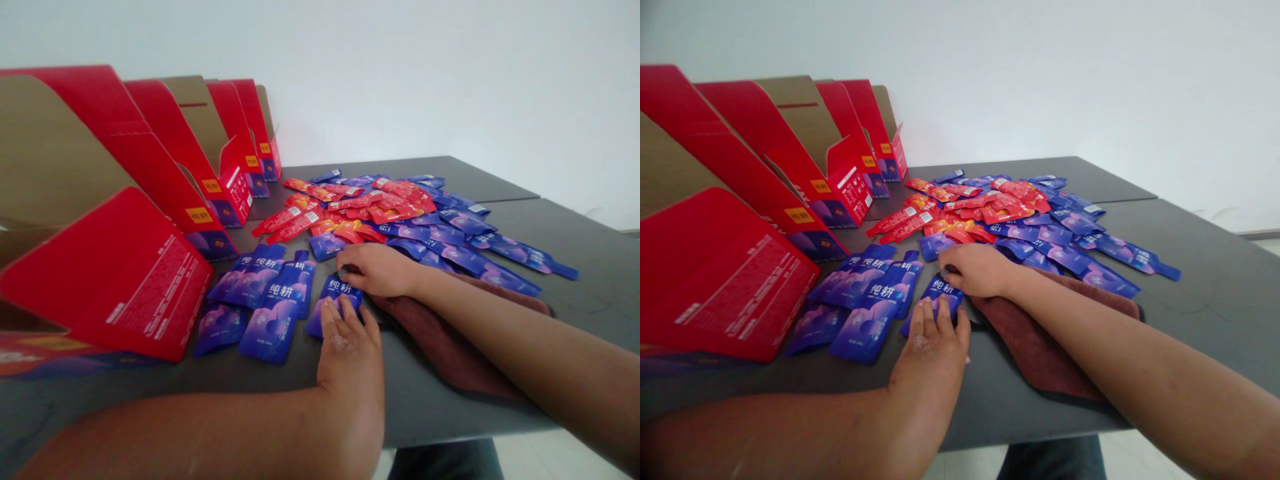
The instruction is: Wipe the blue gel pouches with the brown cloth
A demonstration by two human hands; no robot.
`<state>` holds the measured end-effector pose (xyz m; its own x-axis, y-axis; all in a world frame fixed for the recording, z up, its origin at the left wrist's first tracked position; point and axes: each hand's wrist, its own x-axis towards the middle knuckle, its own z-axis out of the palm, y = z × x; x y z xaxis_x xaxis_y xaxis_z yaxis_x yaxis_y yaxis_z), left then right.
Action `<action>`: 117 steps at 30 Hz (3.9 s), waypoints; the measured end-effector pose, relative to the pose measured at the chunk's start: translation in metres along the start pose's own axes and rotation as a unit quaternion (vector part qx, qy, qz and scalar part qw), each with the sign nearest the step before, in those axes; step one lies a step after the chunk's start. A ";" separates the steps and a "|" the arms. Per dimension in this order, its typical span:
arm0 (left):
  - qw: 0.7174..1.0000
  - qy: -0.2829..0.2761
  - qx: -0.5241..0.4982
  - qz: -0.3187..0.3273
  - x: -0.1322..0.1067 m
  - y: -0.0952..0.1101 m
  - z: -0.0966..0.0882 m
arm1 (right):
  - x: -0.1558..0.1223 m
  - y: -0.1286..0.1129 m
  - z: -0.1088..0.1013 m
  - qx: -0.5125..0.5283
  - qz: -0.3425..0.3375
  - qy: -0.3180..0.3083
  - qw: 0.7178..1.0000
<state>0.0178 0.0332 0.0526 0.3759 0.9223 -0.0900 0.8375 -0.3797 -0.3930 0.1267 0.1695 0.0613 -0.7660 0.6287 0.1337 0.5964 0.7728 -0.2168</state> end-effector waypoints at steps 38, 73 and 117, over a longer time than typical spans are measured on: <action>1.000 -0.013 0.021 0.007 -0.001 0.000 -0.003 | 0.000 -0.009 -0.002 0.016 -0.021 -0.021 0.999; 0.999 -0.020 0.030 0.008 0.001 -0.002 -0.003 | -0.002 -0.008 0.000 0.072 -0.092 -0.014 0.993; 1.000 -0.005 0.017 -0.003 0.000 0.000 -0.001 | -0.001 -0.008 0.000 -0.002 -0.002 0.001 1.000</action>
<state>0.0180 0.0333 0.0535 0.3677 0.9249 -0.0967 0.8255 -0.3725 -0.4240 0.1230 0.1630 0.0630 -0.7683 0.6254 0.1360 0.5941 0.7760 -0.2119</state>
